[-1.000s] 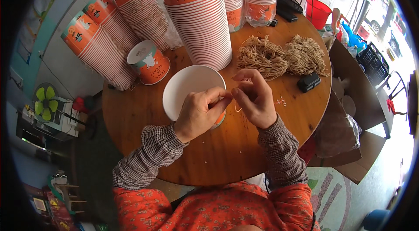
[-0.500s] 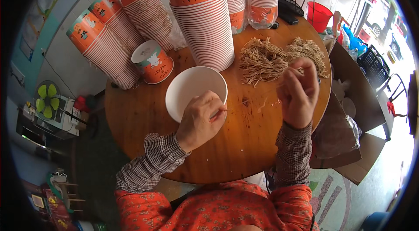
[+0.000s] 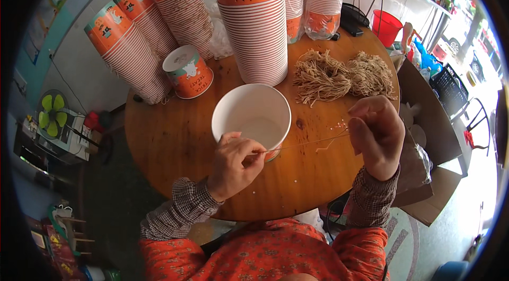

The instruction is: Threading fiber rope handles through holes in plastic buckets.

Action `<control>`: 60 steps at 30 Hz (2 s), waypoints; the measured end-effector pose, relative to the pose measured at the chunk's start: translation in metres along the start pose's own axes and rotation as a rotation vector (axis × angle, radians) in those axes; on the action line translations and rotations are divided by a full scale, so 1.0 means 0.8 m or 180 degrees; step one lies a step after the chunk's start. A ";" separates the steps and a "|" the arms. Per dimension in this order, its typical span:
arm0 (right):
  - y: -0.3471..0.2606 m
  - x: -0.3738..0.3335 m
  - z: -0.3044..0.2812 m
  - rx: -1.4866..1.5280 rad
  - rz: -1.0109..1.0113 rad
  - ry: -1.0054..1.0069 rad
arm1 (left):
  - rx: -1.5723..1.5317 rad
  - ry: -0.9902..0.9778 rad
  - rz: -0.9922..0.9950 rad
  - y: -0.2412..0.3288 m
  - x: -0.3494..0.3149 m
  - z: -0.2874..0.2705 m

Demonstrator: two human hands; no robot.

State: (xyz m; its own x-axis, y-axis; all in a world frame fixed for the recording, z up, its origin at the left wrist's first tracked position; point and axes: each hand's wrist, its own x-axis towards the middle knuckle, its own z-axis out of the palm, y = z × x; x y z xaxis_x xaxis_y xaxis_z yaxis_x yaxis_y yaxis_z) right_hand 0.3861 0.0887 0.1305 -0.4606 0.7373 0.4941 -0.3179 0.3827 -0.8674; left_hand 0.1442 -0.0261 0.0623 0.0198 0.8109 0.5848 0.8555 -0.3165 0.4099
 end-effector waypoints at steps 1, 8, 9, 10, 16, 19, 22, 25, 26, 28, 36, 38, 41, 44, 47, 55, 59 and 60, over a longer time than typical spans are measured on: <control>-0.003 0.000 0.010 -0.0112 -0.0115 0.0018 | 0.0012 0.0020 -0.0021 0.002 -0.006 0.000; -0.030 0.013 0.046 0.0274 -0.0672 -0.0186 | -0.0059 -0.0010 0.0038 0.007 -0.009 0.015; -0.034 0.020 0.055 0.0172 -0.0678 -0.0177 | -0.0087 -0.0026 0.0089 0.004 -0.009 0.016; -0.037 0.028 0.061 0.0067 -0.0684 -0.0165 | -0.0086 -0.0015 0.0082 0.002 -0.010 0.014; 0.022 0.099 0.024 -0.0651 -0.0428 0.0001 | -0.0215 -0.0272 0.0118 -0.018 -0.015 -0.001; 0.028 0.109 -0.002 -0.0352 0.0119 -0.0013 | -0.0292 -0.0341 0.0089 -0.036 -0.014 -0.016; 0.037 0.119 -0.039 -0.0518 0.0540 -0.0493 | -0.0230 -0.0273 0.0294 -0.057 -0.010 -0.028; 0.066 0.125 -0.081 -0.0840 0.0824 -0.0890 | -0.0022 -0.0365 0.0471 -0.080 -0.006 -0.043; 0.075 0.124 -0.088 -0.1138 0.0849 -0.1028 | 0.0276 -0.0315 0.0583 -0.085 -0.005 -0.049; 0.092 0.121 -0.098 -0.1437 0.0875 -0.1169 | 0.0603 -0.0466 0.0689 -0.098 -0.005 -0.064; 0.123 0.094 -0.040 -0.1233 0.1034 -0.0066 | 0.0490 0.1508 -0.0274 -0.128 0.001 -0.074; 0.110 0.083 -0.009 -0.0510 0.1208 -0.0004 | 0.0135 0.1539 -0.0146 -0.089 -0.016 -0.062; 0.095 0.068 0.029 0.1019 0.1573 -0.0082 | -0.1469 0.0691 -0.0303 0.003 -0.024 -0.038; 0.081 0.056 0.061 0.2022 0.1829 -0.0348 | -0.2057 0.0042 -0.0492 0.030 -0.016 -0.013; 0.082 0.044 0.078 0.2984 0.2102 -0.0503 | -0.2327 0.0004 -0.0744 0.032 -0.012 -0.002; 0.073 0.015 0.092 0.2872 0.2040 -0.0499 | -0.2799 -0.0433 -0.1135 0.025 -0.013 -0.014; 0.080 0.009 0.084 0.2910 0.1977 -0.0263 | -0.3501 -0.0537 -0.1565 0.028 -0.014 -0.022; 0.082 0.008 0.082 0.2925 0.1960 -0.0265 | -0.3751 -0.0614 -0.1688 0.030 -0.015 -0.023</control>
State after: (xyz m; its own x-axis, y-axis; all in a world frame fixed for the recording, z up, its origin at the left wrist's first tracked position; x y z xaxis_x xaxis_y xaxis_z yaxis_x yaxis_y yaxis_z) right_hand 0.3081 0.0817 0.0807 -0.7946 0.6066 0.0257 -0.4933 -0.6202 -0.6099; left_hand 0.1546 -0.0525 0.0782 -0.0202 0.9953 0.0948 -0.1807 -0.0969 0.9788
